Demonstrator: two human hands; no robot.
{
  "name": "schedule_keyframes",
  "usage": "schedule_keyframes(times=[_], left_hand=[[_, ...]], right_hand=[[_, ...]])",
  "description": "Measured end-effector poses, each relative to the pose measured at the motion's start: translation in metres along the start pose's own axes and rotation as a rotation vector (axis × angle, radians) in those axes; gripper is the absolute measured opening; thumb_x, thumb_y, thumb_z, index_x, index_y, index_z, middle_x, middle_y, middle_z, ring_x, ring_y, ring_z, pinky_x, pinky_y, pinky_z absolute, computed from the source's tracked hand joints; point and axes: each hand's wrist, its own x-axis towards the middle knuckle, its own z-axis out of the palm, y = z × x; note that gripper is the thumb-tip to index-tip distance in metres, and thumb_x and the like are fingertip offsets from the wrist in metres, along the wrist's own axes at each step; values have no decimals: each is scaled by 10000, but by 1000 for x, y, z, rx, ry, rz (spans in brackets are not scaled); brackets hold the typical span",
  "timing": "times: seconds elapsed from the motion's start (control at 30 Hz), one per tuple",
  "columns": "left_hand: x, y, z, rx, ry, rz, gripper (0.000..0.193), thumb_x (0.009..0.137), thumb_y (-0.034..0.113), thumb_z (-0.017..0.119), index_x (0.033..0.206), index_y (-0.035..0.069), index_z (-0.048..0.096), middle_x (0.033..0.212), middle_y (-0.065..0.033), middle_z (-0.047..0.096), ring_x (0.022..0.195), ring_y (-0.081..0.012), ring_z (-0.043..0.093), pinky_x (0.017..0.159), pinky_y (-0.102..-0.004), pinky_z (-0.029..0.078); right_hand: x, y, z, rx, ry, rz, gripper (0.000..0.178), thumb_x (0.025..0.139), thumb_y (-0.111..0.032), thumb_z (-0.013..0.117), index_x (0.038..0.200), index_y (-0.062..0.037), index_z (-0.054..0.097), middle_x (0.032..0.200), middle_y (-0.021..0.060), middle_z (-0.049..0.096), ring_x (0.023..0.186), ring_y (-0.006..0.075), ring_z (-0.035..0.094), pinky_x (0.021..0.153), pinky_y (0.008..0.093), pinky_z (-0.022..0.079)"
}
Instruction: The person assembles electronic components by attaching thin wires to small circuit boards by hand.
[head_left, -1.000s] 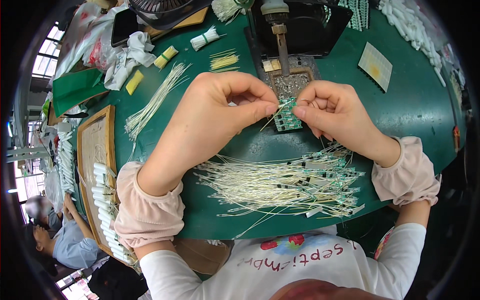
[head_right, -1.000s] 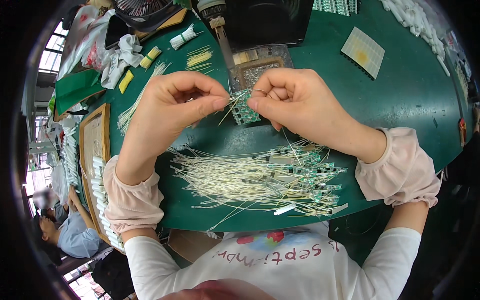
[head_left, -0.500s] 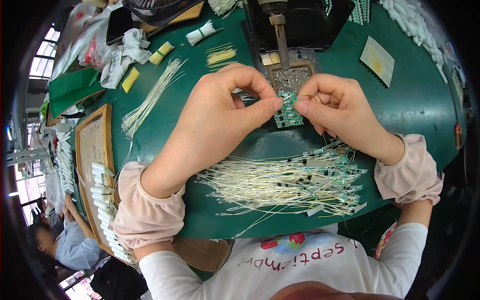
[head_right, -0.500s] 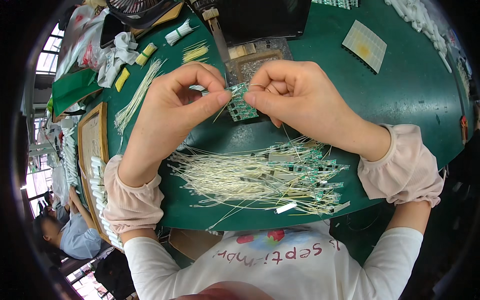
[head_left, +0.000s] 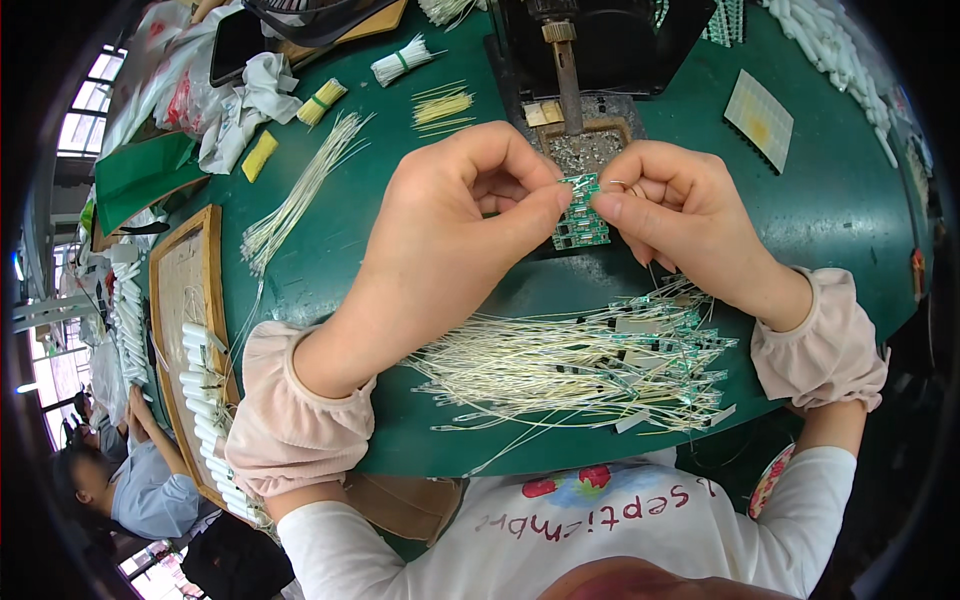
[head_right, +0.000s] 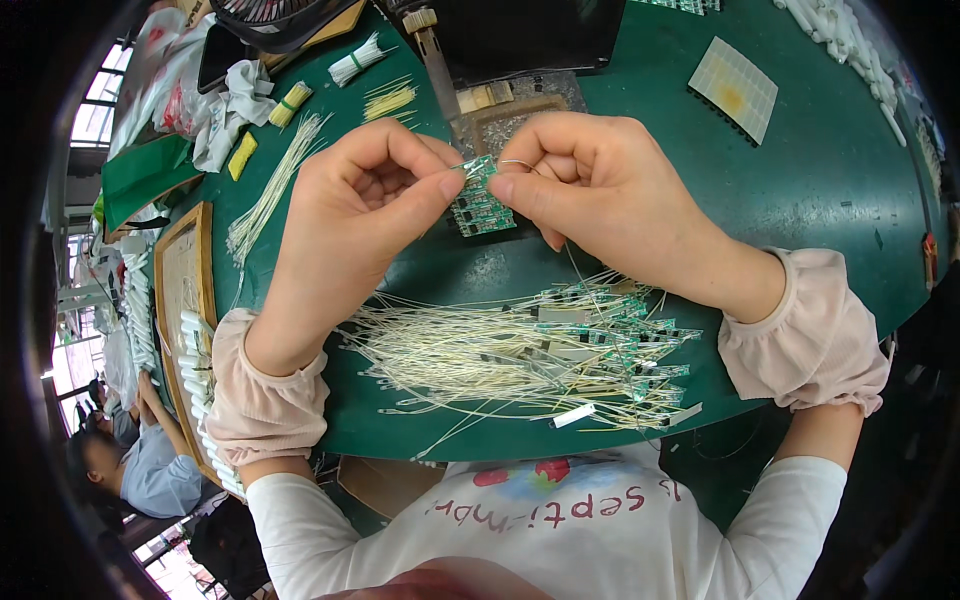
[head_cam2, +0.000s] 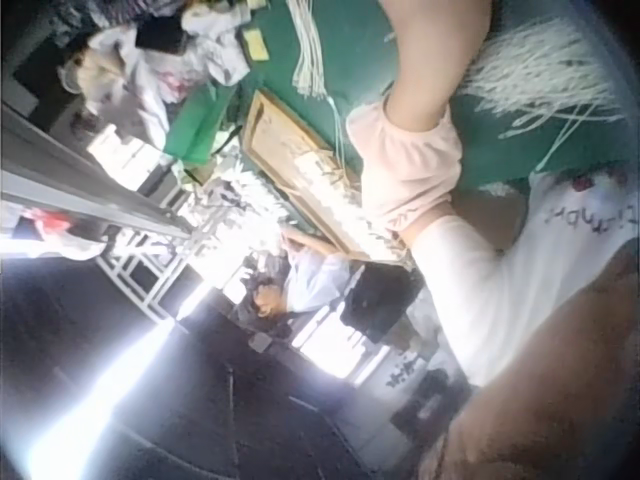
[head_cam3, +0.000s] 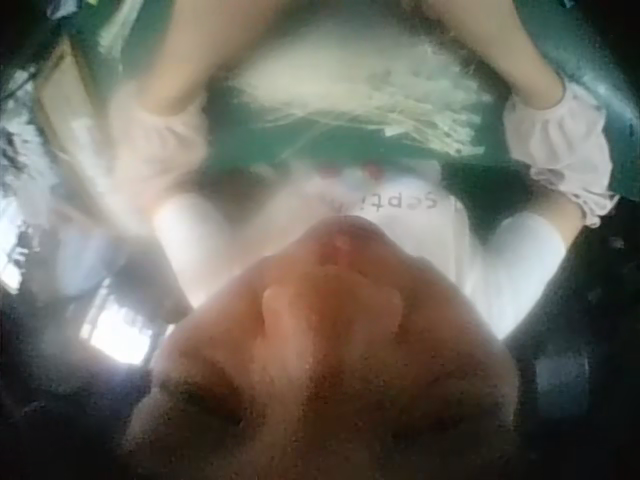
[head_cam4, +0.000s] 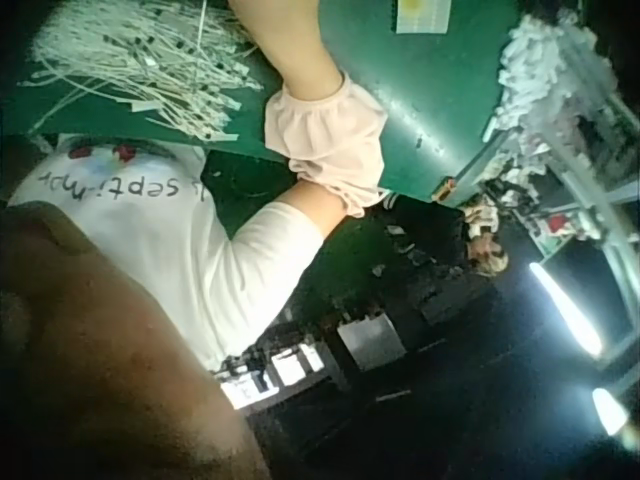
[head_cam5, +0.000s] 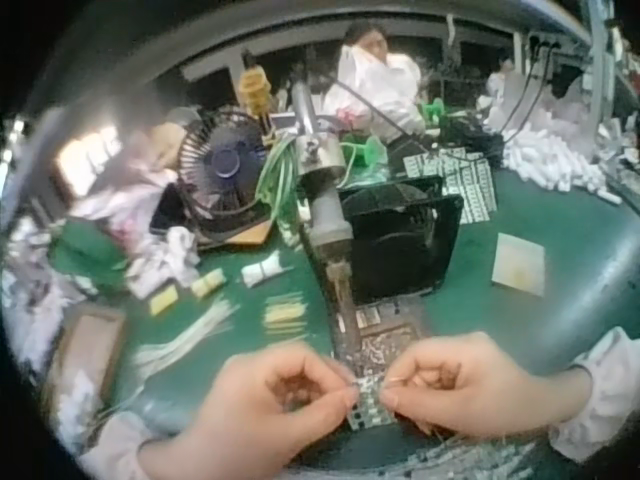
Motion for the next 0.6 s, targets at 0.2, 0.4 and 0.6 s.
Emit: schedule_keyframes(times=[0.2, 0.4, 0.6], left_hand=[[-4, 0, 7, 229, 80, 142, 65, 823, -8, 635, 833, -15, 571, 926, -62, 619, 758, -57, 557, 702, -197, 466], [-6, -3, 10, 275, 108, 245, 61, 820, -24, 625, 843, -23, 569, 931, -77, 621, 771, -76, 569, 718, -212, 483], [-7, -7, 11, 325, 121, 314, 66, 823, -41, 613, 853, -29, 555, 933, -87, 621, 775, -80, 573, 724, -216, 488]], right_hand=[[1, -1, -2, -14, 2, -17, 123, 893, -148, 590, 867, -30, 571, 566, -33, 518, 445, 0, 421, 386, 163, 264], [1, -3, -2, 14, -26, 19, 129, 901, -159, 581, 864, -36, 567, 563, -38, 508, 440, 0, 409, 387, 160, 261], [1, -2, -2, 8, -22, 30, 132, 904, -164, 576, 857, -41, 562, 574, -39, 507, 448, -2, 412, 389, 159, 267]])
